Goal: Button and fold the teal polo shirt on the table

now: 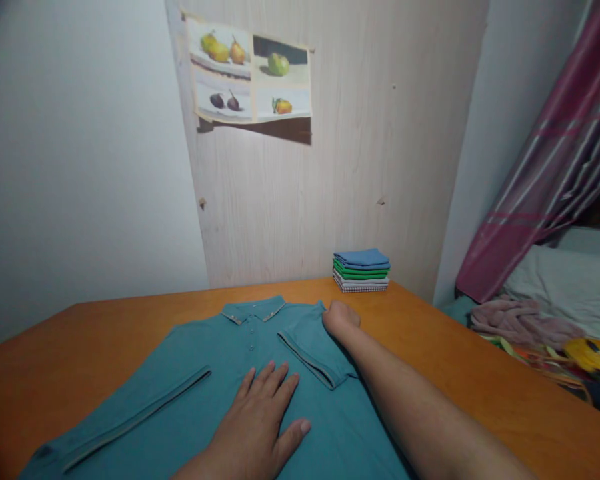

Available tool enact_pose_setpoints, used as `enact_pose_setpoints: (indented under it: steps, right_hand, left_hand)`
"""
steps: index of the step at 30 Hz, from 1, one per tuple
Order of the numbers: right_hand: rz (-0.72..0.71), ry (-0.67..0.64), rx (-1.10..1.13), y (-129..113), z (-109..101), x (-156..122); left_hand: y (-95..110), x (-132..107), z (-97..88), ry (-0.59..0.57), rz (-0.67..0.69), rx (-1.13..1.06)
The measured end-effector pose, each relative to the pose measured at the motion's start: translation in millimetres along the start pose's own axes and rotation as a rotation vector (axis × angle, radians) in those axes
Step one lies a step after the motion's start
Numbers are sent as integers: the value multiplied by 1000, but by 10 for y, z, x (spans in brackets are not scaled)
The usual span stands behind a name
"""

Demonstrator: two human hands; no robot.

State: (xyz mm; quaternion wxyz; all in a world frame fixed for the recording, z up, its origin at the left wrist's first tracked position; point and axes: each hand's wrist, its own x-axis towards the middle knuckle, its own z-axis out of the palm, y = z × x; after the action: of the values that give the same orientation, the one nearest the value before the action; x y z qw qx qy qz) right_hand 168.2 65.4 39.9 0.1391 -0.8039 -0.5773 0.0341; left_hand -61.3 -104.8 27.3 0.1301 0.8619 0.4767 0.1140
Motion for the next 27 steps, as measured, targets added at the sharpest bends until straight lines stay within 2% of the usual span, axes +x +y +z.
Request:
enact_pose_setpoints:
  steps: [5,9,13,18,20,22,27]
  right_hand:
    - [6,18,28,67,-13,12]
    - [-63,55,70,12,-120,-30]
    - [-238,59,122,-154,-197,-195]
    - [-552,-103,88,-317,-105,-597]
    - [-614,-126,39,-333,-49,-721]
    - [-590,-106,96,-329,-1,-766]
    - [-396,-67,585,-241,46,-584]
  left_hand:
    - [0,6,5,5,-2,2]
    - [-11,7,23,9,5,0]
    - [-8,6,15,15,10,3]
    - [12,9,6,24,11,13]
    - [17,7,11,35,17,20]
    - [20,5,16,41,17,27]
    - [22,5,11,34,14,39]
